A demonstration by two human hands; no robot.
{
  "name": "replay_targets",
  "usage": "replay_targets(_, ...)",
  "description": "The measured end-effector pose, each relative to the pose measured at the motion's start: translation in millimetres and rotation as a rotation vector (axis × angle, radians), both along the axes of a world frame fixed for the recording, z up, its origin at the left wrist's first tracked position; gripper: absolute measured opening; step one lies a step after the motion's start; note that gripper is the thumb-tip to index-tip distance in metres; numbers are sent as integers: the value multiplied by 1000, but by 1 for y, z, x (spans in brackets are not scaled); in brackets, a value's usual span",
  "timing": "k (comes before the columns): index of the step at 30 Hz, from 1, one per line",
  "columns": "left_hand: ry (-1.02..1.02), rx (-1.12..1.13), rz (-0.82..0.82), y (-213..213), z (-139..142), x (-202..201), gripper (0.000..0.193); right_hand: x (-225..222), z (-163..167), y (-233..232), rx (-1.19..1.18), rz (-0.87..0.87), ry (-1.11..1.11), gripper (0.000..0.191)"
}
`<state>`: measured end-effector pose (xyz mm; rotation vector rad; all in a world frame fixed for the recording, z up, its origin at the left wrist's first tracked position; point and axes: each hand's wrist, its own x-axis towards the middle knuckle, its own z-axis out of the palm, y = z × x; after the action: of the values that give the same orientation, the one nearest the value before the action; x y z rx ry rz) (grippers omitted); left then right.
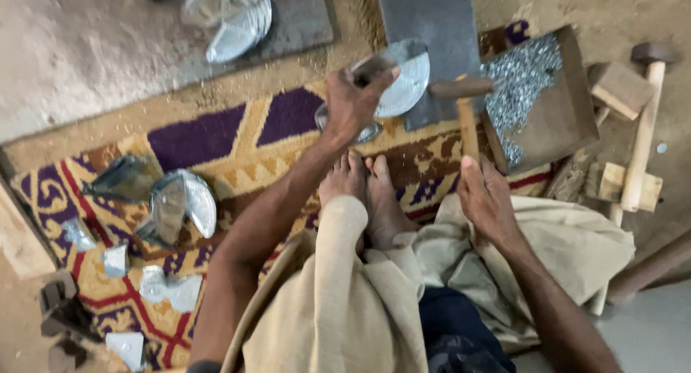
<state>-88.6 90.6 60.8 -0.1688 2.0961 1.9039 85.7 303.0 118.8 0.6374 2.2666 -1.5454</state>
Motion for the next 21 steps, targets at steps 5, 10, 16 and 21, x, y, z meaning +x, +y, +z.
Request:
replay_targets(5,137,54,-48,-13,3,6,31,-4,-32,4,-386,-182,-144,53)
replay_targets(10,-39,228,92,-39,20,9,30,-30,-79,65,299,-67,146,65)
replay_targets(16,-30,345,59,-60,33,13,22,-63,-114,133,765,188,316,17)
replay_targets(21,-89,329,87,-57,23,16,21,-49,-121,142,798,222,396,7)
